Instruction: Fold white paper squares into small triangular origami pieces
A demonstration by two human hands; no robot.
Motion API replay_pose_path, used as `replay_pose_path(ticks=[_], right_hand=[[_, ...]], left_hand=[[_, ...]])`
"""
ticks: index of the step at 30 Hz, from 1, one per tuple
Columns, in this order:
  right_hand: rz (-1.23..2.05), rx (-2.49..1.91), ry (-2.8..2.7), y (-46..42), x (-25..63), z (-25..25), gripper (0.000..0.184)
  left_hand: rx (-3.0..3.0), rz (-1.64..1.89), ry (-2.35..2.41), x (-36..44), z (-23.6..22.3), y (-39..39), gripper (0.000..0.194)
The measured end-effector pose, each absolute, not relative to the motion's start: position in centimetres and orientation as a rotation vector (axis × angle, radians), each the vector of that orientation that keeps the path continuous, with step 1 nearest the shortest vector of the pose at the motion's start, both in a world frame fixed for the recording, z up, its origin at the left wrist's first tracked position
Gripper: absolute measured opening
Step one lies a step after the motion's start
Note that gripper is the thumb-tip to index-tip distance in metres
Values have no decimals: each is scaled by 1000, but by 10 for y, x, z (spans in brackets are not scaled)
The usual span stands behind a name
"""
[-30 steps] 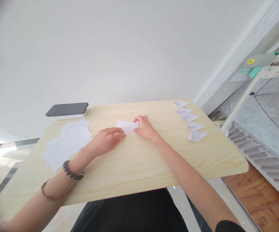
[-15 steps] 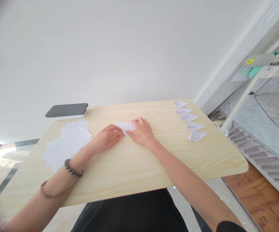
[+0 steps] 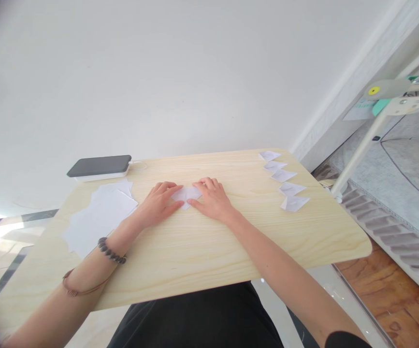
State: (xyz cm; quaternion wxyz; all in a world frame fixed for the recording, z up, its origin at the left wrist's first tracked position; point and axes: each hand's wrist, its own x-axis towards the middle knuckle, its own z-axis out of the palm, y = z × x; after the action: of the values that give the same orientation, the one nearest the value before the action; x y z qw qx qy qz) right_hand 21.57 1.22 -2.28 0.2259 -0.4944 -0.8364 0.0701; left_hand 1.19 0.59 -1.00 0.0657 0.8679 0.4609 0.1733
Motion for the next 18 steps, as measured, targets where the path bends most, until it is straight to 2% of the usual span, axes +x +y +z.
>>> replay_pose_path(ticks=[4, 8, 12, 18], right_hand=[[218, -1364, -2303, 12, 216, -21, 41], [304, -1343, -2310, 14, 217, -20, 45], [310, -1348, -2315, 13, 218, -20, 52], [272, -1337, -2330, 11, 217, -18, 47]], left_hand=[[2553, 558, 1389, 11, -12, 7, 49], [2449, 597, 1389, 10, -15, 8, 57], [2406, 577, 1392, 10, -16, 9, 51], [2409, 601, 1382, 10, -15, 10, 49]])
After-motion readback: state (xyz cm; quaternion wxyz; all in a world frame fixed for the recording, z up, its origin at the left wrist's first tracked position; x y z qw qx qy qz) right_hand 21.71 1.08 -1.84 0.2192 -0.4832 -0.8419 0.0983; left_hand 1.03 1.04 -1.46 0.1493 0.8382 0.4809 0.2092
